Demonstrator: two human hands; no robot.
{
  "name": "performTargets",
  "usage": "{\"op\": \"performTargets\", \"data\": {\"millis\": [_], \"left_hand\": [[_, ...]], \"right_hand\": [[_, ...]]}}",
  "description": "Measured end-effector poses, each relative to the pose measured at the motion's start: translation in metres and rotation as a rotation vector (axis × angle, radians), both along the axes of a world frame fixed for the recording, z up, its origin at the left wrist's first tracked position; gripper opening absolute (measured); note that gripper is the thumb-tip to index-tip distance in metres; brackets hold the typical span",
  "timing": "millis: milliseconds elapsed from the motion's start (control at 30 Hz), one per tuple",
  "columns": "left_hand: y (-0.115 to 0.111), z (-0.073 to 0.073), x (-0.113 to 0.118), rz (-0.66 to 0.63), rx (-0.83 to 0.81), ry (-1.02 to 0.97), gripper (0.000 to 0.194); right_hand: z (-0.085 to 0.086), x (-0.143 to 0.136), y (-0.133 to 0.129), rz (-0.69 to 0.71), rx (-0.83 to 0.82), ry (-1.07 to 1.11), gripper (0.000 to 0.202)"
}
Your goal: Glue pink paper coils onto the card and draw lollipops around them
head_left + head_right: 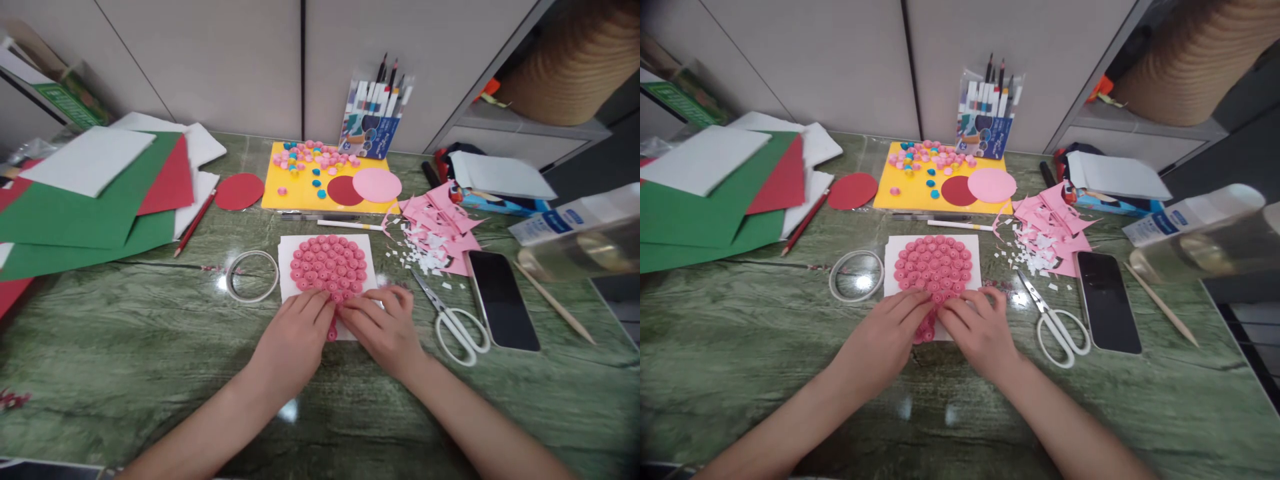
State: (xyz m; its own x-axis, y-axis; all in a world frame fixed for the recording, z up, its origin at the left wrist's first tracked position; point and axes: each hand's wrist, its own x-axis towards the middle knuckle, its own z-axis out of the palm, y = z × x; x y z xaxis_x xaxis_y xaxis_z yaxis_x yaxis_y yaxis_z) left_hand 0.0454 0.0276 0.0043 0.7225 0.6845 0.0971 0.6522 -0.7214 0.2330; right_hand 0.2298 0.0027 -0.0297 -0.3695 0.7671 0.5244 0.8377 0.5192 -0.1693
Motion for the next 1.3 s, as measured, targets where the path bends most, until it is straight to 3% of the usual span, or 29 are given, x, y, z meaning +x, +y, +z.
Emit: {"op": "performTargets", "data": {"millis": [267, 700, 1000, 1300], "left_hand": [[0.0, 0.001, -0.003, -0.009, 0.03, 0.01, 0.034], [0.0, 0.001, -0.002, -0.025, 0.011, 0.045, 0.035], [0.0, 0.005, -0.001, -0.024, -0.012, 0.065, 0.035], [0.0, 0.008, 0.001, -0.009, -0.028, 0.115, 0.04]], "right_hand": [[0.011, 0.006, -0.002, 0.016, -0.063, 0.046, 0.017], [0.009, 0.011, -0.002, 0.046, -0.111, 0.048, 0.029], [0.009, 0.015, 0.002, -0.102, -0.156, 0.199, 0.026], [0.009, 0.014, 0.002, -0.093, -0.155, 0.212, 0.024]]}}
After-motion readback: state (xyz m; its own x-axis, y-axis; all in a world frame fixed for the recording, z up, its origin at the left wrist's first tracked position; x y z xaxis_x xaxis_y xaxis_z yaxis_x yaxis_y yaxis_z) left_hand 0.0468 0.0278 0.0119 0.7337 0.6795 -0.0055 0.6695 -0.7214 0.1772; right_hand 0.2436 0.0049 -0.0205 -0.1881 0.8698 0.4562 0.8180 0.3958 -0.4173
